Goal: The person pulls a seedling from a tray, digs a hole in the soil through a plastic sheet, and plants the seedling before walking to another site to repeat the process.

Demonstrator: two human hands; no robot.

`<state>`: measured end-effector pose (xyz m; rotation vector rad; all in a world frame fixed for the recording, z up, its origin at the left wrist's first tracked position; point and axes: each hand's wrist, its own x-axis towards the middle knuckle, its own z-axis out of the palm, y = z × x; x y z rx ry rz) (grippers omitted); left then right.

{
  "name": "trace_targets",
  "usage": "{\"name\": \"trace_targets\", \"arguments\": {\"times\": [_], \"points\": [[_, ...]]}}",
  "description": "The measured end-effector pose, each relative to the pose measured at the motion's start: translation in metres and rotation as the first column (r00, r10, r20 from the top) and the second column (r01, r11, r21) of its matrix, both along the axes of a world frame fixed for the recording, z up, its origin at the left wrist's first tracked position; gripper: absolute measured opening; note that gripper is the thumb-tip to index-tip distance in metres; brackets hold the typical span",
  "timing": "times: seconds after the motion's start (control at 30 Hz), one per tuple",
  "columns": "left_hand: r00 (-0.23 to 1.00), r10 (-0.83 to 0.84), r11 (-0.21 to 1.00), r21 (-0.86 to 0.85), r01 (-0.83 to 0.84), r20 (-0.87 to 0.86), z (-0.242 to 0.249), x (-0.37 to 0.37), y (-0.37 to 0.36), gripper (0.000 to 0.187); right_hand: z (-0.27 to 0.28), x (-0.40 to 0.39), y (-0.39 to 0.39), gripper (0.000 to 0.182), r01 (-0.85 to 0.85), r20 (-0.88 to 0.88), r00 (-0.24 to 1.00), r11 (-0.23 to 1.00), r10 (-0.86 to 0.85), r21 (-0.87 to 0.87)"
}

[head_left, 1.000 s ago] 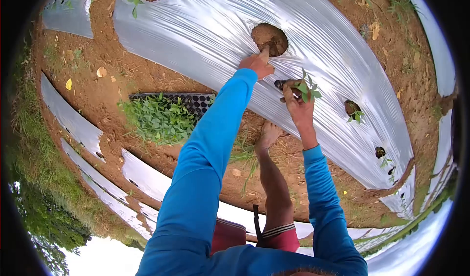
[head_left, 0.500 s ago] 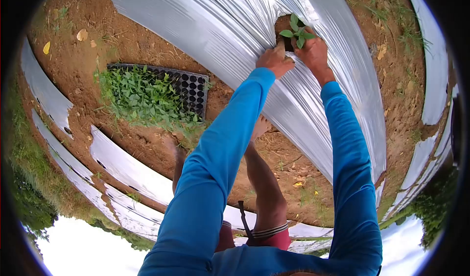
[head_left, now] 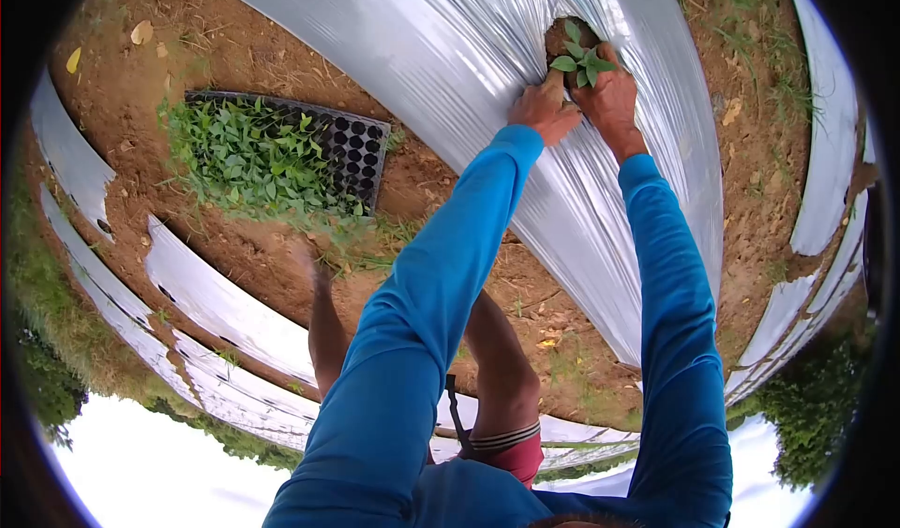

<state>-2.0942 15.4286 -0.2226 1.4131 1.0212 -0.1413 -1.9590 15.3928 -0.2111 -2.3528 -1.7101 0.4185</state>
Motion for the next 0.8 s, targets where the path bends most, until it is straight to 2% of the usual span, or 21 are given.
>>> {"name": "trace_targets", "arguments": {"times": [0.13, 0.2, 0.3, 0.37, 0.47, 0.5, 0.6, 0.73, 0.8], "points": [[0.992, -0.099, 0.989, 0.100, 0.106, -0.074, 0.003, 0.003, 0.004, 0.046, 0.001, -0.003, -0.003, 0.030, 0.003, -0.006, 1.000, 0.999, -0.003, -0.038], [0.963, -0.199, 0.946, 0.223, 0.237, -0.180, 0.022, 0.007, 0.009, 0.049, 0.002, 0.001, -0.003, 0.034, 0.016, -0.004, 1.000, 0.999, -0.016, -0.033], [0.881, -0.275, 0.885, 0.257, 0.389, -0.385, 0.066, 0.006, 0.003, 0.052, 0.002, 0.002, -0.002, 0.038, 0.049, -0.039, 0.998, 0.999, -0.049, 0.005], [0.806, -0.324, 0.839, 0.243, 0.487, -0.495, 0.083, 0.008, 0.003, 0.051, 0.003, 0.004, -0.003, 0.038, 0.046, -0.068, 0.997, 0.999, -0.045, 0.003], [0.731, -0.388, 0.798, 0.192, 0.571, -0.562, 0.093, 0.010, 0.008, 0.054, 0.004, 0.011, -0.003, 0.035, -0.007, -0.109, 0.994, 1.000, 0.005, -0.022], [0.703, -0.415, 0.799, 0.138, 0.585, -0.577, 0.096, 0.012, 0.011, 0.063, 0.007, 0.012, -0.001, 0.035, -0.007, -0.114, 0.993, 1.000, 0.005, -0.011], [0.710, -0.353, 0.836, 0.134, 0.531, -0.609, 0.079, 0.004, -0.003, 0.070, 0.002, 0.013, -0.004, 0.029, -0.026, -0.117, 0.993, 1.000, 0.026, 0.009], [0.840, -0.074, 0.979, 0.120, 0.162, -0.537, 0.056, 0.010, -0.023, 0.063, -0.002, 0.014, -0.006, 0.026, -0.030, -0.130, 0.991, 0.999, 0.031, 0.012], [0.926, 0.163, 0.984, -0.019, -0.179, -0.340, 0.025, 0.011, -0.030, 0.053, -0.004, 0.012, -0.006, 0.027, -0.012, -0.128, 0.992, 1.000, 0.008, -0.028]]}}
